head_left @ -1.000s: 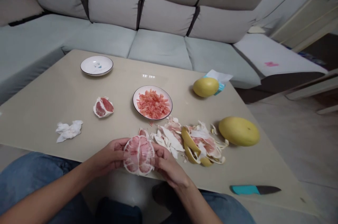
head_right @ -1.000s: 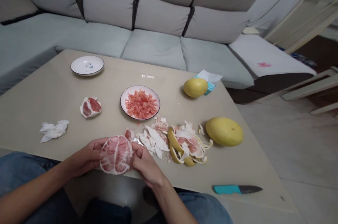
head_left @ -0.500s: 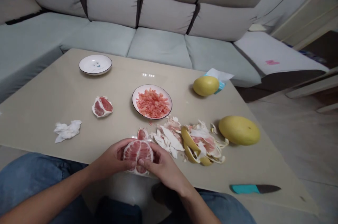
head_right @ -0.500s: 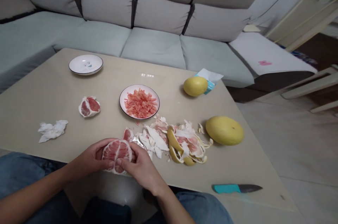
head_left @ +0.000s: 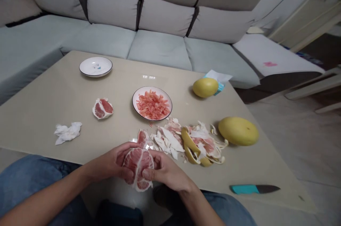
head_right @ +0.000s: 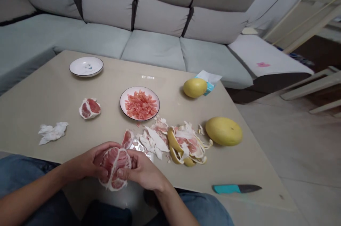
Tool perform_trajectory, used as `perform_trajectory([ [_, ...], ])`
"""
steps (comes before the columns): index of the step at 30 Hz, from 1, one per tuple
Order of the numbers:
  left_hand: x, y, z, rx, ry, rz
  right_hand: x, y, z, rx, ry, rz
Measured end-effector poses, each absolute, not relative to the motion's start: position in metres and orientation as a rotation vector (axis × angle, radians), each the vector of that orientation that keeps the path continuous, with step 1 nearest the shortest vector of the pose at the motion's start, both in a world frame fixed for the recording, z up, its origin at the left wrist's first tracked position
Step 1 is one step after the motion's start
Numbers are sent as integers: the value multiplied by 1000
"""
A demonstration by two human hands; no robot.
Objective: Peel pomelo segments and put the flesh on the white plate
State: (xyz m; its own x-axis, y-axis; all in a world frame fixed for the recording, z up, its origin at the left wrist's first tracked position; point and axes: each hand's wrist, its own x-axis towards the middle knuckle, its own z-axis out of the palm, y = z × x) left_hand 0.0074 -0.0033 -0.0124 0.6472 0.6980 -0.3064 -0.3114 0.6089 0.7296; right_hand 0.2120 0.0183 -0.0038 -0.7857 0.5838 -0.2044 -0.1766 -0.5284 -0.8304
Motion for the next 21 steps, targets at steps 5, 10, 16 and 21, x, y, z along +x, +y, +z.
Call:
perform_trajectory([
  [5, -15, 6, -4, 796, 703, 520, 223, 20, 5, -709, -1253, 2338],
  [10, -39, 19, -2, 729, 797, 687, 245, 32, 5, -1012, -1478, 2100],
  [16, -37, 23, -11, 596, 792, 724, 250, 44, -9, -1306, -1828, 1493],
  [21, -33, 26, -15, 509, 770, 783, 242, 41, -11, -1335, -1897, 1236],
])
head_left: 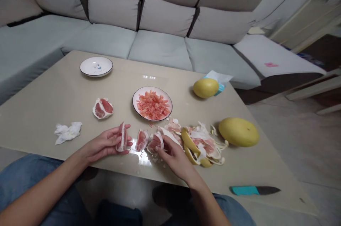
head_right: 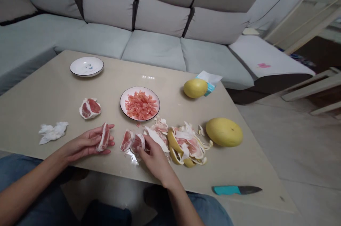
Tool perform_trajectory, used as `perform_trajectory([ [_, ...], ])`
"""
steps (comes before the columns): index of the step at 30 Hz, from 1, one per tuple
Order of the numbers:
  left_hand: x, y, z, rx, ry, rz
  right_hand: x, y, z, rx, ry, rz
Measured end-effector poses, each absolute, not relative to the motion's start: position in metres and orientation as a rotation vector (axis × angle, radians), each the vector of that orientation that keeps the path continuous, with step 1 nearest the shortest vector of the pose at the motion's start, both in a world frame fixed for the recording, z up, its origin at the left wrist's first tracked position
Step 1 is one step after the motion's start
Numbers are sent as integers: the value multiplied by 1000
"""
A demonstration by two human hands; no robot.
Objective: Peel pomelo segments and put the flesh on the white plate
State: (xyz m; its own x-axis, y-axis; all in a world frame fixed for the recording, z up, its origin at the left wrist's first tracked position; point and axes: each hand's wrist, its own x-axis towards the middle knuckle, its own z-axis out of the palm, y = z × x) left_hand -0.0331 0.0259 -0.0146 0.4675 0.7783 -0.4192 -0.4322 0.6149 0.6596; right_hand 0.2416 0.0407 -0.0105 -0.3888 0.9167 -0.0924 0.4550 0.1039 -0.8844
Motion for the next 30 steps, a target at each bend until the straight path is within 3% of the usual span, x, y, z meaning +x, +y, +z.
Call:
perform_trajectory([
  [7, -29, 25, -12, 537, 778, 753, 222, 34, -42, -1066, -2056, 482],
  [10, -28, 23, -14, 548, 757, 745, 213, 34, -62, -1028, -2145, 359],
  [17, -26, 20, -16, 513, 735, 739, 205, 35, -75, -983, -2220, 453],
  [30, 2, 10, -31, 772, 966, 1012, 198, 6, -28, -1088, -2104, 814],
])
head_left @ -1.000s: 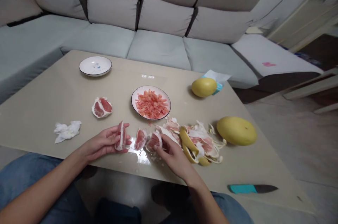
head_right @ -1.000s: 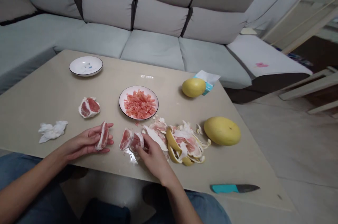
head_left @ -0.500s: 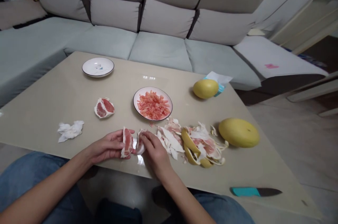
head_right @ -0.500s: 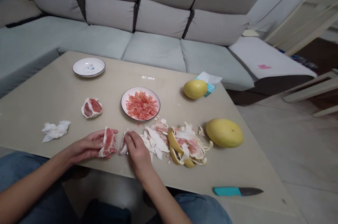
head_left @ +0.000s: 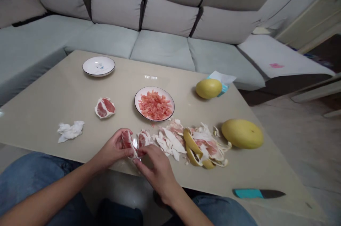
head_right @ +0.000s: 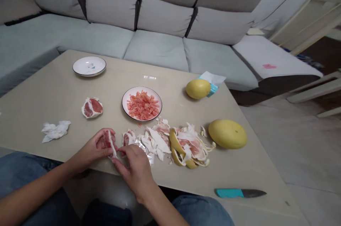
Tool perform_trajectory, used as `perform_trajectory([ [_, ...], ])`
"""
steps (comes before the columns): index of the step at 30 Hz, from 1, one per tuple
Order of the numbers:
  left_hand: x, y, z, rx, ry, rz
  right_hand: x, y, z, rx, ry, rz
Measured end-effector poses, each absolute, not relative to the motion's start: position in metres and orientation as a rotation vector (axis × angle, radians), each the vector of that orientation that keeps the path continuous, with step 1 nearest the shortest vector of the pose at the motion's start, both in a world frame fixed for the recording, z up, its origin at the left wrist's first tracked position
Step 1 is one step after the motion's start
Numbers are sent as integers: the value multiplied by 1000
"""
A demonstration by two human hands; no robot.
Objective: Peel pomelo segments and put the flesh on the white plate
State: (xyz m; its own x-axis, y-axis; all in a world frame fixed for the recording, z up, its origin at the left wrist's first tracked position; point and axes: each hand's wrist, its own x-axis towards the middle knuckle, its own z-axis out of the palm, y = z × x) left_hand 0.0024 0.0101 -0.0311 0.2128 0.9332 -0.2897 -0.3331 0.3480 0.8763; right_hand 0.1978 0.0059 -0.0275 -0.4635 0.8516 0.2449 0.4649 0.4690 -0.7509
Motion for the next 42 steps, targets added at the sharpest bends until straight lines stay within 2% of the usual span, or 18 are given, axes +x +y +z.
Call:
perform_trajectory([
  [6, 6, 2, -29, 850, 961, 904, 197, -2, -21, -1058, -2135, 859],
  [13, 7, -1, -27, 859, 856, 688, 211, 5, -14, -1082, -2178, 321],
  [19, -9, 13, -26, 783, 865, 740, 254, 37, 2, -1471, -2023, 87],
  [25, -18, 25, -30, 793, 1127, 892, 270, 52, -9, -1848, -2190, -155],
  [30, -22, 29, -31, 978, 1289, 942, 268, 52, -14, -1863, -2131, -63],
  [34, -34, 36, -33, 1479, 1556, 854, 247, 40, -21, -1624, -2190, 200],
  [37, -41, 40, -37, 1595, 1635, 837, 221, 28, -33, -1374, -2339, 386],
  [42, -45, 44, -40, 1710, 1703, 779, 197, 23, -56, -1189, -2499, 397],
])
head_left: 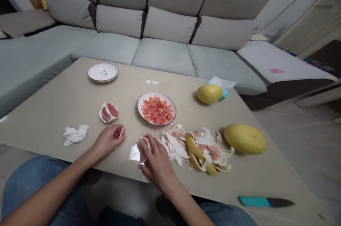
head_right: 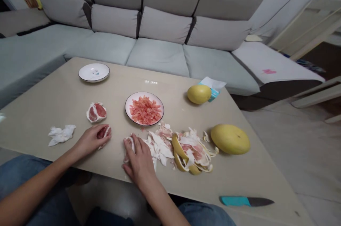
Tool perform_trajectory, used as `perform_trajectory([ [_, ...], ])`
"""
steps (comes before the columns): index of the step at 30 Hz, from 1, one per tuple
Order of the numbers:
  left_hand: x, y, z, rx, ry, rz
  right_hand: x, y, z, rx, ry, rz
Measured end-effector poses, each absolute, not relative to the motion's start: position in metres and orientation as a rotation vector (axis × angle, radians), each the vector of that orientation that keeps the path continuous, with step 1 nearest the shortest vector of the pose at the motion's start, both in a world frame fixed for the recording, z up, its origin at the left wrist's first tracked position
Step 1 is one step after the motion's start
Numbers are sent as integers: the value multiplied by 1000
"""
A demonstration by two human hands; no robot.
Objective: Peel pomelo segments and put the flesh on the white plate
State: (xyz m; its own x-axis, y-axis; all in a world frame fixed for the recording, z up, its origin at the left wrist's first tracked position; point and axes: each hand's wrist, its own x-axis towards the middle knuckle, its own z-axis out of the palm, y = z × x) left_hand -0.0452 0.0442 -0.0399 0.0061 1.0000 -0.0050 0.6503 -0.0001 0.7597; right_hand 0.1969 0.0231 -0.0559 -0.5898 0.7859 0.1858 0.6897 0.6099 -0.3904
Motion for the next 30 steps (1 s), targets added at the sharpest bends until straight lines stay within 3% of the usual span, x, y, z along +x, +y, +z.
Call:
perform_trajectory([
  [19, -66, 30, -23, 1810, 1662, 807, 127, 54, -43, -1115, -2092, 672],
  [30, -75, 38, -5, 1721, 1718, 1081, 123, 60, -57, -1188, -2470, 345],
])
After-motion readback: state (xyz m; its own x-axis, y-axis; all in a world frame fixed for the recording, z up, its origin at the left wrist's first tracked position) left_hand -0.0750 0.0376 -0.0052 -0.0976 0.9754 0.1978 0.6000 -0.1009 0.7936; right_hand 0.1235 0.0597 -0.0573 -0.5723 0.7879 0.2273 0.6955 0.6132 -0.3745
